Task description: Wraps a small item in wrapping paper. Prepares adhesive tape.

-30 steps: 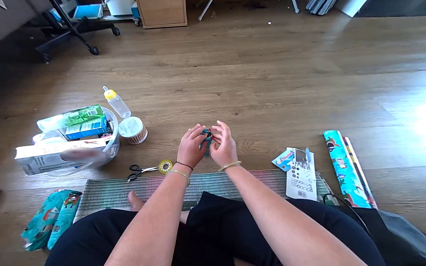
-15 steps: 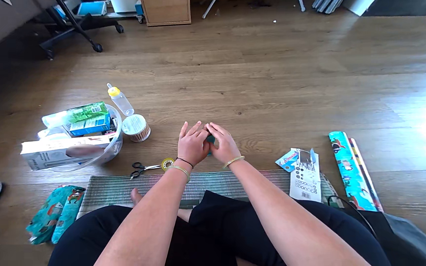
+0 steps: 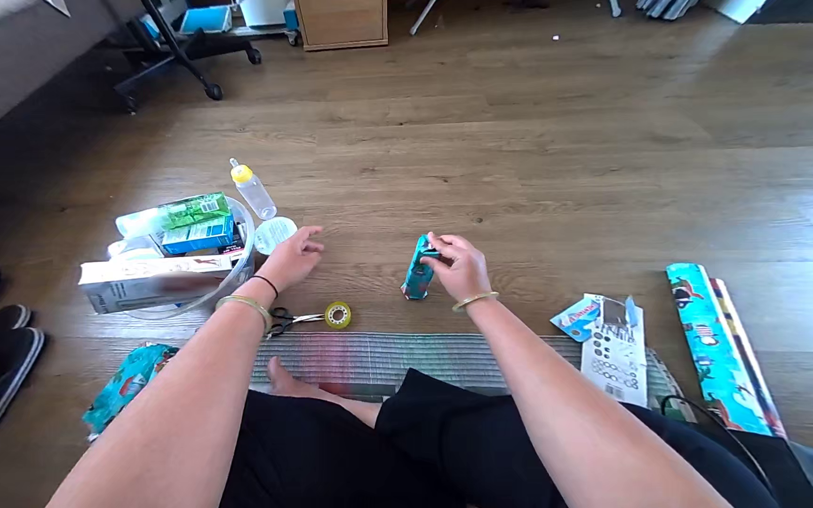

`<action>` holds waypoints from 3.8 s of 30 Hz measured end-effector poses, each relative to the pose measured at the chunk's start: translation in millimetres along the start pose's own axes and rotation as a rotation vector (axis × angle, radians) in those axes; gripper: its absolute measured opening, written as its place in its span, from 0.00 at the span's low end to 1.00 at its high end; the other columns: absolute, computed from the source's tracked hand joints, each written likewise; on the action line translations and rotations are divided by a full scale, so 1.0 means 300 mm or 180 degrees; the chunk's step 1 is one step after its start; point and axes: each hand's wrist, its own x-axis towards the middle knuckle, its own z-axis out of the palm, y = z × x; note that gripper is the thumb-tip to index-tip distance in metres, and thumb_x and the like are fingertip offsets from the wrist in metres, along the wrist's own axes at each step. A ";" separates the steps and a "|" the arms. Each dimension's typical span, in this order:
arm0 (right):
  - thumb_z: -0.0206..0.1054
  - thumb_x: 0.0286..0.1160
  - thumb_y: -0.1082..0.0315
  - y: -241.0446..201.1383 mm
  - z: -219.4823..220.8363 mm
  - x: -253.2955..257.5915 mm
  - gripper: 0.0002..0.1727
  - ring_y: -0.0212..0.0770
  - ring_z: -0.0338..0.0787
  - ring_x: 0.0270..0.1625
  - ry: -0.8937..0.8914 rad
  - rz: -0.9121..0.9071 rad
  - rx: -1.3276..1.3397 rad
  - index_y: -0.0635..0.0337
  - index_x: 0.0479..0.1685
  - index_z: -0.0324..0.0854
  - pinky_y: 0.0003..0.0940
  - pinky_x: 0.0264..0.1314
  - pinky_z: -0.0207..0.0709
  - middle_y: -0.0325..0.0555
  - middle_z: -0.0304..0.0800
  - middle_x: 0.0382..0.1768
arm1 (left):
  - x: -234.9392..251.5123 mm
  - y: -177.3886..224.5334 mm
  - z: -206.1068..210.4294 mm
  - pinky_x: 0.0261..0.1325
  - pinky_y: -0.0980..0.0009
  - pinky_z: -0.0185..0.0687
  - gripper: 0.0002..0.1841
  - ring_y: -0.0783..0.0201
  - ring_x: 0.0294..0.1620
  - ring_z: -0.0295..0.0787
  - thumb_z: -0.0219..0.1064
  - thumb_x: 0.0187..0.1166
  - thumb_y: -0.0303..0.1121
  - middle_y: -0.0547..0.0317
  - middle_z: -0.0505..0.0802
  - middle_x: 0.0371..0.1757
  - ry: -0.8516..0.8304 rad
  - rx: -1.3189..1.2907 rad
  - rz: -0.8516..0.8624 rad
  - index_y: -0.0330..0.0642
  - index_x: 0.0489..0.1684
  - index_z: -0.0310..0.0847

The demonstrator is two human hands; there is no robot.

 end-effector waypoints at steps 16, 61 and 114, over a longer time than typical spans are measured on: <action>0.79 0.73 0.61 0.114 0.089 -0.081 0.18 0.48 0.94 0.49 0.0237 0.3280 0.1596 0.65 0.53 0.90 0.45 0.55 0.88 0.58 0.93 0.50 | 0.011 -0.256 0.103 0.82 0.38 0.66 0.52 0.33 0.83 0.67 0.95 0.46 0.40 0.33 0.74 0.81 -0.1243 0.2064 -0.0917 0.44 0.81 0.71; 0.82 0.62 0.67 -0.416 -0.272 -0.062 0.33 0.34 0.85 0.67 0.0542 -0.1268 0.0747 0.59 0.73 0.81 0.24 0.64 0.87 0.49 0.81 0.64 | -0.236 0.407 0.160 0.60 0.68 0.92 0.11 0.66 0.60 0.91 0.78 0.70 0.27 0.54 0.87 0.67 -0.0725 -0.2707 0.2523 0.35 0.46 0.86; 0.52 0.94 0.54 -0.491 -0.408 -0.102 0.22 0.28 0.91 0.51 0.0411 -0.0785 0.1087 0.61 0.63 0.85 0.24 0.48 0.93 0.41 0.82 0.56 | -0.314 0.467 0.203 0.51 0.75 0.89 0.11 0.71 0.53 0.89 0.74 0.78 0.40 0.61 0.89 0.54 -0.0321 -0.2359 0.2681 0.41 0.44 0.89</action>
